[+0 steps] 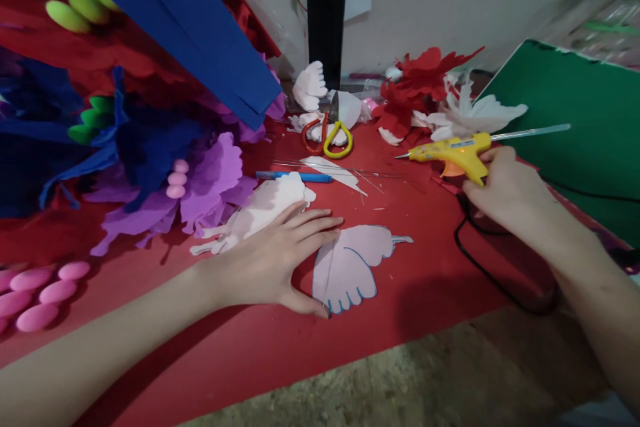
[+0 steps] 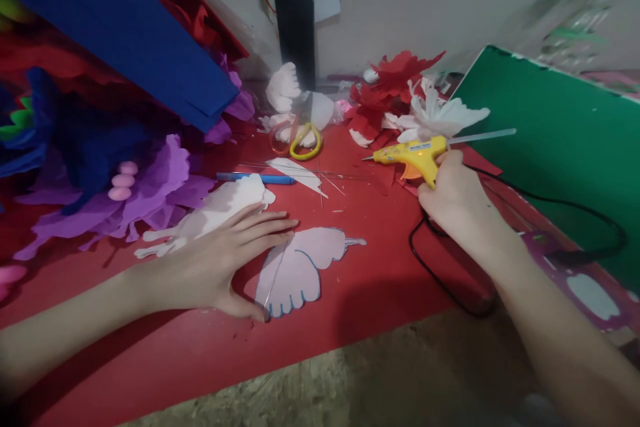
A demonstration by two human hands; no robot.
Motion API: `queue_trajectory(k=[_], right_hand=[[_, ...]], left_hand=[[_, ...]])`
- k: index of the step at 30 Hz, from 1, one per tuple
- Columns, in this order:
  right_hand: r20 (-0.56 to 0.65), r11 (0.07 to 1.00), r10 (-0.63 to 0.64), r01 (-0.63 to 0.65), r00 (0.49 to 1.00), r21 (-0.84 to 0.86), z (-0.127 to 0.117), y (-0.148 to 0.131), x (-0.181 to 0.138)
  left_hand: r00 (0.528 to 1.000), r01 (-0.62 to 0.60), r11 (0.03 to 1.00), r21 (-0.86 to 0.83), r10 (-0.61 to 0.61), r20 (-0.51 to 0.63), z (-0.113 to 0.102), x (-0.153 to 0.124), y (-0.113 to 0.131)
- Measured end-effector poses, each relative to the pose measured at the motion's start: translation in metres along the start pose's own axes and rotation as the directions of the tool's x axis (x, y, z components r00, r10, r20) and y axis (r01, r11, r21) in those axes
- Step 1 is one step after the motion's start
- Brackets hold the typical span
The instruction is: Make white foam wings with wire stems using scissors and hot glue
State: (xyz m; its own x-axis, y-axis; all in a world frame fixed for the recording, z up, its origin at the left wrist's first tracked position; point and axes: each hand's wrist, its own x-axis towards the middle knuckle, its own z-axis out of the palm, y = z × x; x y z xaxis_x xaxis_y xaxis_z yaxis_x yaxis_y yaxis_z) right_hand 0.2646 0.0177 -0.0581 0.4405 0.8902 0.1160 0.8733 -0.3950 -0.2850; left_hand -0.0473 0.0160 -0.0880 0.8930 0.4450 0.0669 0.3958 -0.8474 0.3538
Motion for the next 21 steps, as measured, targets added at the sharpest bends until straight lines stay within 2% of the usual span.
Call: queue_trajectory(k=[3, 5, 9, 15, 19, 21], right_hand=[[0.052, 0.985, 0.12, -0.126, 0.991, 0.117, -0.007, -0.01, -0.006], [0.107, 0.95, 0.121, -0.146, 0.987, 0.276, -0.011, -0.017, -0.01], [0.151, 0.809, 0.083, -0.155, 0.985, 0.567, -0.018, -0.026, -0.016], [0.148, 0.735, 0.141, -0.203, 0.979, 0.647, -0.017, -0.025, -0.018], [0.175, 0.711, 0.112, -0.202, 0.978, 0.674, -0.017, -0.021, -0.016], [0.162, 0.723, 0.061, -0.155, 0.985, 0.673, -0.018, -0.019, -0.014]], left_hand=[[1.0, 0.005, 1.0, -0.006, -0.005, 0.005, 0.0, 0.0, 0.001], [1.0, 0.004, 1.0, -0.005, -0.004, 0.007, 0.0, -0.001, 0.001], [1.0, -0.008, 1.0, -0.006, 0.008, -0.003, 0.0, -0.001, 0.0], [1.0, -0.007, 1.0, -0.003, 0.007, -0.01, 0.001, 0.0, -0.001], [1.0, -0.015, 1.0, -0.002, 0.015, -0.011, 0.001, 0.0, 0.0], [1.0, -0.016, 1.0, 0.002, 0.016, -0.011, 0.0, 0.0, 0.0]])
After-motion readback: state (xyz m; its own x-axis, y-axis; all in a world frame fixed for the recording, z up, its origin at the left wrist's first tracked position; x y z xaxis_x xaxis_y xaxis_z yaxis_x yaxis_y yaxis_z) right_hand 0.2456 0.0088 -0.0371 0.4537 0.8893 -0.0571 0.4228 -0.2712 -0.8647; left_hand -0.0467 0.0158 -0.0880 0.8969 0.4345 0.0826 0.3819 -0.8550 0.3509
